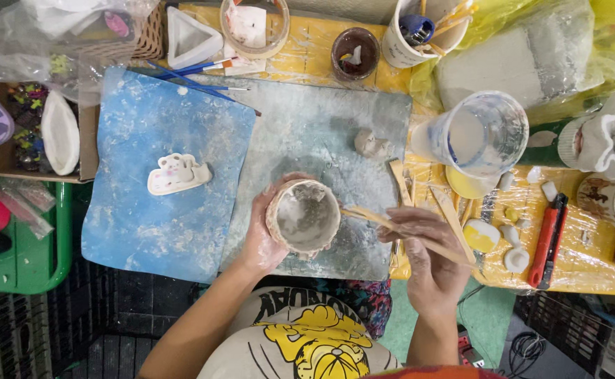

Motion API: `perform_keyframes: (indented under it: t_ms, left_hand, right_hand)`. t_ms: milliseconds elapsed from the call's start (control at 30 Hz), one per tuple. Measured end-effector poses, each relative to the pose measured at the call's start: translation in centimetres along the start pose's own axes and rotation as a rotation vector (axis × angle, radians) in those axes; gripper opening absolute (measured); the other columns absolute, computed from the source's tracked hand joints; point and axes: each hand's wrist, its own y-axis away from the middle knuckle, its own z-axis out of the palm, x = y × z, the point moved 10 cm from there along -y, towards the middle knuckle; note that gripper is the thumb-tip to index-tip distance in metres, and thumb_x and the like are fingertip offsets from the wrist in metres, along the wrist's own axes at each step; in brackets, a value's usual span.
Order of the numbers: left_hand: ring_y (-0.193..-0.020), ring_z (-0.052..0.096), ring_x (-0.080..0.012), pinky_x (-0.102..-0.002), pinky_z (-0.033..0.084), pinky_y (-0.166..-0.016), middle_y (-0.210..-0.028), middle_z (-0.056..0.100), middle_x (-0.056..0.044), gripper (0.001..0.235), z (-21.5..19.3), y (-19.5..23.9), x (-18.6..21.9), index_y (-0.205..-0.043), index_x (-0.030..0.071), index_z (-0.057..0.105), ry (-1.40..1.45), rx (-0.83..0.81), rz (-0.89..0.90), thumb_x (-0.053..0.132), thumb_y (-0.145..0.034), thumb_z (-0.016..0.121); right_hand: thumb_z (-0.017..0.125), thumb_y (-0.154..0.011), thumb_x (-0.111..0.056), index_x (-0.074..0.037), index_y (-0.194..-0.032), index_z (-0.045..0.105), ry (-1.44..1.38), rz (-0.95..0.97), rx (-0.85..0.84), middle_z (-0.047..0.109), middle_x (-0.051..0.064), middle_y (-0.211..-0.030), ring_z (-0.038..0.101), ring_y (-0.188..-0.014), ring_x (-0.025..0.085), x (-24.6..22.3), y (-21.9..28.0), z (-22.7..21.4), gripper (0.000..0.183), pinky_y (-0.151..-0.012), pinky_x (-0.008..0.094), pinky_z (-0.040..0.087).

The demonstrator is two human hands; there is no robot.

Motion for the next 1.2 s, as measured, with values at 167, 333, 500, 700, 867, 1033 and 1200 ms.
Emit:
perform_keyframes:
  t_ms: [167,333,500,700,867,1033,1200]
  left_hand:
    - [-0.073,0.073,-0.0261,-0.032,0.059,-0.047,-0.114,0.067,-0.021,0.064,1.0,1.1,0.4,-0.137,0.007,0.048,-0.081,-0.089,-0.045,0.058,-0.105,0.03]
    - [-0.058,0.063,-0.0189,-0.024,0.05,-0.041,-0.109,0.066,-0.025,0.056,1.9,0.9,1.0,-0.136,0.004,0.049,-0.233,-0.214,-0.046,0.051,-0.108,0.039]
    - [-0.095,0.064,-0.0134,-0.023,0.055,-0.074,-0.115,0.065,-0.013,0.048,0.8,1.5,1.8,-0.128,0.001,0.056,-0.52,-0.075,-0.082,0.042,-0.104,0.046]
    - [-0.116,0.059,-0.0149,-0.029,0.047,-0.102,-0.123,0.064,-0.007,0.035,2.0,2.7,3.6,-0.132,0.003,0.057,-0.713,-0.094,0.036,0.023,-0.103,0.053]
    - [-0.113,0.06,-0.0149,-0.031,0.048,-0.103,-0.121,0.066,-0.008,0.039,3.5,3.8,5.6,-0.129,0.004,0.06,-0.793,-0.149,0.11,0.028,-0.099,0.057]
    - [-0.114,0.061,-0.0162,-0.033,0.048,-0.104,-0.12,0.065,-0.009,0.045,4.0,3.6,6.1,-0.127,0.003,0.061,-0.798,-0.171,0.161,0.034,-0.095,0.061]
    - [-0.122,0.059,-0.0191,-0.035,0.047,-0.109,-0.127,0.062,-0.01,0.053,4.5,3.8,6.5,-0.131,0.0,0.054,-0.654,-0.175,0.236,0.041,-0.098,0.063]
  right_hand:
    - [0.066,-0.108,-0.014,-0.002,-0.114,0.064,0.012,-0.255,0.085,0.064,0.013,-0.114,0.076,-0.099,0.023,-2.8,0.9,-0.3,0.014,-0.078,0.039,0.064]
    - [0.079,-0.088,-0.016,-0.003,-0.098,0.07,0.505,-0.639,-0.207,0.075,0.01,-0.099,0.077,-0.1,0.027,-7.0,0.6,3.4,0.019,-0.083,0.04,0.064]
    - [0.083,-0.083,-0.016,-0.008,-0.102,0.074,0.847,-0.869,-0.452,0.076,0.011,-0.107,0.075,-0.1,0.03,-6.2,0.5,6.2,0.023,-0.082,0.038,0.063]
    - [0.082,-0.082,-0.009,-0.004,-0.106,0.069,0.846,-0.934,-0.653,0.071,0.01,-0.108,0.072,-0.095,0.029,-3.4,2.3,7.1,0.027,-0.079,0.039,0.064]
    - [0.083,-0.076,-0.011,-0.002,-0.105,0.069,0.809,-0.868,-0.69,0.069,0.012,-0.104,0.073,-0.091,0.029,-2.3,3.3,8.2,0.033,-0.071,0.037,0.063]
    - [0.079,-0.077,-0.007,0.001,-0.104,0.068,0.754,-0.769,-0.711,0.068,0.014,-0.104,0.072,-0.089,0.033,-2.3,3.6,8.9,0.03,-0.075,0.041,0.063]
    - [0.073,-0.079,-0.01,0.002,-0.106,0.067,0.697,-0.694,-0.685,0.069,0.016,-0.105,0.071,-0.09,0.038,-1.8,3.7,9.1,0.03,-0.078,0.045,0.061]
